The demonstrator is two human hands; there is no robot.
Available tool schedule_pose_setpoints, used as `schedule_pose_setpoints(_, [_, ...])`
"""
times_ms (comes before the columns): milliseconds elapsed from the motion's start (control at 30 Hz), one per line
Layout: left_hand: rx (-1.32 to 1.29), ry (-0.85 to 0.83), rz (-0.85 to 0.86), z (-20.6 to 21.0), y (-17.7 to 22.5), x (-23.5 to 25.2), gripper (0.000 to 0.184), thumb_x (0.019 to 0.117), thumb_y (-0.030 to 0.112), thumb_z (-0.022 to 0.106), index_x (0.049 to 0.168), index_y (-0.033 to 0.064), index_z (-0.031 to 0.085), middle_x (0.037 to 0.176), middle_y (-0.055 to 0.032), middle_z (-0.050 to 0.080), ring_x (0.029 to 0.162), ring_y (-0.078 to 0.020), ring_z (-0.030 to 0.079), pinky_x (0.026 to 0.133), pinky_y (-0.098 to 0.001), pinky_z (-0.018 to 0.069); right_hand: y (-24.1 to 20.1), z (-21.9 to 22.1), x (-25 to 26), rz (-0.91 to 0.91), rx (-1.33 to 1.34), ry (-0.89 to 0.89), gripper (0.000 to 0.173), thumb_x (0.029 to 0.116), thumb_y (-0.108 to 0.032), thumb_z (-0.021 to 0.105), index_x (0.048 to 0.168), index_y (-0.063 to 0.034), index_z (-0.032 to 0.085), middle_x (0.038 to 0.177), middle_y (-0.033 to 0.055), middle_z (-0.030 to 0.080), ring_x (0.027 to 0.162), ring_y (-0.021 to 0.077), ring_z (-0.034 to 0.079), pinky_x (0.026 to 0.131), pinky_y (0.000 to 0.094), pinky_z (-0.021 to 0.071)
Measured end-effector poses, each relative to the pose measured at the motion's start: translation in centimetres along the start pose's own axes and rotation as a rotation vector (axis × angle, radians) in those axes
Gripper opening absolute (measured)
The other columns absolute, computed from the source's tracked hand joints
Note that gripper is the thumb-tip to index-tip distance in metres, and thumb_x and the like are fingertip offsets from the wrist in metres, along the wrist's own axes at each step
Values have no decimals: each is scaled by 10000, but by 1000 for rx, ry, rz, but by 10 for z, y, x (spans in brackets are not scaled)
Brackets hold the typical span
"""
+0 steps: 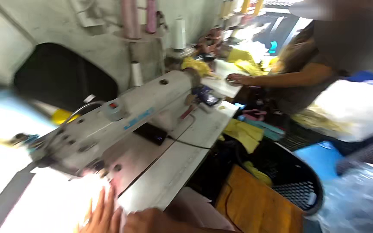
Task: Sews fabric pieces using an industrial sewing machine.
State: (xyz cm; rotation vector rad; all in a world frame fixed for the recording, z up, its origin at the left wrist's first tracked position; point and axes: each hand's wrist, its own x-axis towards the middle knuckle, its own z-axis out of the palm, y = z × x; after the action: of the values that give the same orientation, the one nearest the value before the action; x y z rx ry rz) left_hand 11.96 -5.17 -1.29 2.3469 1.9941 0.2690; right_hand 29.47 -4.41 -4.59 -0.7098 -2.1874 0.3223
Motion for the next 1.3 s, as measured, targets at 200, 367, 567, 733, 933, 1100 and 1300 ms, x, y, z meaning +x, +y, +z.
schedule_pose_setpoints(200, [44, 247, -32, 20, -2, -4, 561, 1071, 449, 279, 1445, 194, 610, 1514, -64, 555, 1361, -394, 545, 996, -690, 431, 9, 1, 2, -70, -36, 27, 102, 855, 2, 639, 880, -47, 724, 824, 84, 682, 637, 173, 671, 527, 286, 560])
schedule_pose_setpoints(367, [46, 235, -45, 21, -1, -6, 548, 1078, 439, 272, 1465, 213, 587, 1532, -18, 539, 1387, -366, 524, 1012, -671, 421, 10, 1, 1, -87, -48, 19, 93, 878, -26, 626, 860, -53, 713, 764, 66, 638, 587, 162, 628, 494, 268, 529])
schedule_pose_setpoints(567, [-44, 295, -41, 21, -5, -11, 503, 1058, 418, 358, 1358, 163, 670, 1466, -6, 605, 1366, -303, 557, 1039, -620, 431, 10, 1, 0, -105, -70, 31, 84, 862, -25, 636, 860, -50, 716, 755, 64, 637, 582, 155, 623, 497, 253, 524])
schedule_pose_setpoints(733, [-90, 259, -50, 18, -7, -8, 481, 1036, 438, 401, 1366, 224, 678, 1486, -6, 585, 1380, -309, 542, 1038, -634, 426, 10, 0, 1, -118, -73, 16, 88, 876, -28, 623, 862, -49, 708, 749, 58, 618, 574, 148, 604, 491, 243, 512])
schedule_pose_setpoints(933, [-118, 190, -61, 12, -16, 5, 467, 1030, 451, 421, 1381, 266, 668, 1526, -89, 537, 1345, -363, 560, 982, -610, 472, 15, 5, 15, -90, -77, -4, 88, 831, -10, 634, 851, -36, 715, 740, 69, 616, 554, 164, 609, 455, 265, 500])
schedule_pose_setpoints(1100, [-155, 41, -128, 6, -25, 24, 482, 1054, 460, 380, 1466, 312, 582, 1600, -100, 441, 1295, -380, 596, 898, -627, 493, 24, 9, 33, -57, -99, -10, 64, 820, -3, 655, 842, -27, 710, 727, 74, 602, 537, 173, 604, 444, 278, 498])
schedule_pose_setpoints(1300, [-148, 40, -146, 4, -31, 37, 478, 1065, 441, 390, 1467, 272, 584, 1595, -116, 444, 1221, -374, 647, 882, -575, 540, 34, 16, 46, -53, -107, -11, 51, 825, 5, 667, 836, -27, 705, 756, 92, 614, 565, 186, 621, 457, 288, 505])
